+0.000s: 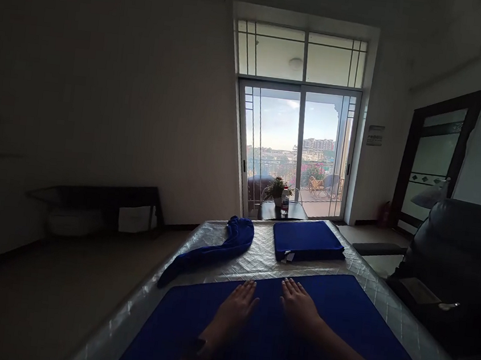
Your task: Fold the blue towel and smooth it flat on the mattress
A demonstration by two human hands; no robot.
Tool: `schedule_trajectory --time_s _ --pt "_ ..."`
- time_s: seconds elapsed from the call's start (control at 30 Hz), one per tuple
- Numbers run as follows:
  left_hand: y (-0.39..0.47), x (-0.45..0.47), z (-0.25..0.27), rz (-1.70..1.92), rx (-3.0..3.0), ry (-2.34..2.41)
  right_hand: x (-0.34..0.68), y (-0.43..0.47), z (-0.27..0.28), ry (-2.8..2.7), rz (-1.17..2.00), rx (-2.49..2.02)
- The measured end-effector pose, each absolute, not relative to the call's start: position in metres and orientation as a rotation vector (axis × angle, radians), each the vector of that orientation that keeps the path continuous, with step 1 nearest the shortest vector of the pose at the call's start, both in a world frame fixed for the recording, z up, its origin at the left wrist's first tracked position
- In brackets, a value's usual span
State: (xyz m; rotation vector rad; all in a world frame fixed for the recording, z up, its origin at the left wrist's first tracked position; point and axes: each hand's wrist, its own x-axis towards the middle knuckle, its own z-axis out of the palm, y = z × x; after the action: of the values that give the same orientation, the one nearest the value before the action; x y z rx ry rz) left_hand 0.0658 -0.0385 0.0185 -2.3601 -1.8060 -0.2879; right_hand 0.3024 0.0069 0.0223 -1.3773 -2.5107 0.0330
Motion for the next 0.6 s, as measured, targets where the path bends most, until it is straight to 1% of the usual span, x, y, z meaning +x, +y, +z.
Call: schedule_trajectory --time_s 0.1,0.2,0.4,0.6 --pt "-0.023 0.105 0.009 -0.334 -2.38 -1.692 0.269 0.006 0.017 -2.493 0.208 -1.241" --pt "-0.01 0.117 -0.001 -0.36 -2.34 -1.68 0.261 0.015 0.011 -2.485 0.292 -1.274" --pt "0.0 0.109 -0.018 -0.422 -2.296 -1.576 0.265 0.023 0.003 -2.444 0.331 -1.252" --pt "0.002 0.105 -0.021 -0.475 -2.337 -1.594 0.265 0.021 0.008 -2.445 0.372 -1.258"
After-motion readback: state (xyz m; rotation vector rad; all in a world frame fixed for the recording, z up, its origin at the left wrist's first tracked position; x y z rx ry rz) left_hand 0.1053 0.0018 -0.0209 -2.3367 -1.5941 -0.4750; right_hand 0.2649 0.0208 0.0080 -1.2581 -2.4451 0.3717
